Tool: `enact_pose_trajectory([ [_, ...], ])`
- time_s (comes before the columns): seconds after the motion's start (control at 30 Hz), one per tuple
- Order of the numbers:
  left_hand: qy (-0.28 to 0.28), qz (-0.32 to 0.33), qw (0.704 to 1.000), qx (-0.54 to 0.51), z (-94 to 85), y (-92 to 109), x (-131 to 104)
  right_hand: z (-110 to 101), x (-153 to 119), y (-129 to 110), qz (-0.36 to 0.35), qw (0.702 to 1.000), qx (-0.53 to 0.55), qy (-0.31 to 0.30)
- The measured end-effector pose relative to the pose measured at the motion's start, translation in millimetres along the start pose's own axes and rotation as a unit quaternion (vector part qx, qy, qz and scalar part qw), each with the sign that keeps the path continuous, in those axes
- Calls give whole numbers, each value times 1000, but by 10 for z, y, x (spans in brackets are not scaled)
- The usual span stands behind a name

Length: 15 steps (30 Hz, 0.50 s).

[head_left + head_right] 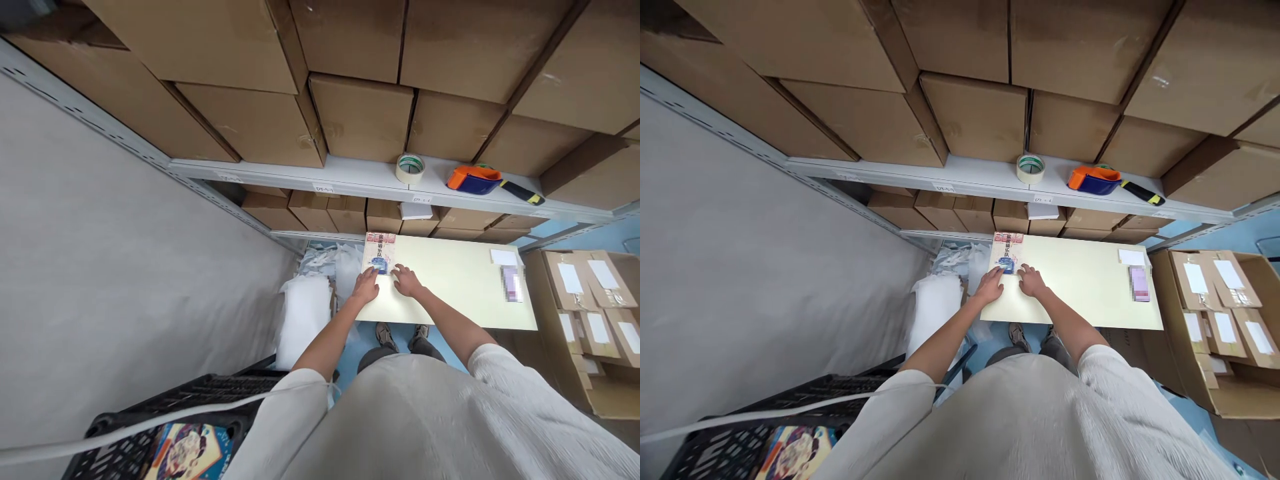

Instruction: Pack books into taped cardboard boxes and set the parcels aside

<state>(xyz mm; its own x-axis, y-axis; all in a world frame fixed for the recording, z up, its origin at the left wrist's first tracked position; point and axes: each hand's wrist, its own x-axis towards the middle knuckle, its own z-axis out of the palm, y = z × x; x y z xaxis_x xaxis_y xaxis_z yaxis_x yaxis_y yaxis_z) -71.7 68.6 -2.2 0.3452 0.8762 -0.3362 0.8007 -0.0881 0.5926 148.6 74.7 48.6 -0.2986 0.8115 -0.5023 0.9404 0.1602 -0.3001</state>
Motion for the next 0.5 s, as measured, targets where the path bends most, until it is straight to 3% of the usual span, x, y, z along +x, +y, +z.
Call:
enact_pose_trajectory([
  [0.1, 29, 29, 998, -51, 24, 124, -91, -43, -251, 374, 9, 994, 55, 91],
  [0.23, 55, 80, 990, -107, 22, 379, -144, -267, -684, 1123, 22, 961, 115, 252],
  [0.37, 73, 115, 981, -141, -1, 723, -90, -843, -1056, 1810, 36, 913, 129, 385],
  [0.5, 74, 138, 978, -136, 44, 1124, -30, -1621, -1289, 2182, 78, 882, 88, 456],
])
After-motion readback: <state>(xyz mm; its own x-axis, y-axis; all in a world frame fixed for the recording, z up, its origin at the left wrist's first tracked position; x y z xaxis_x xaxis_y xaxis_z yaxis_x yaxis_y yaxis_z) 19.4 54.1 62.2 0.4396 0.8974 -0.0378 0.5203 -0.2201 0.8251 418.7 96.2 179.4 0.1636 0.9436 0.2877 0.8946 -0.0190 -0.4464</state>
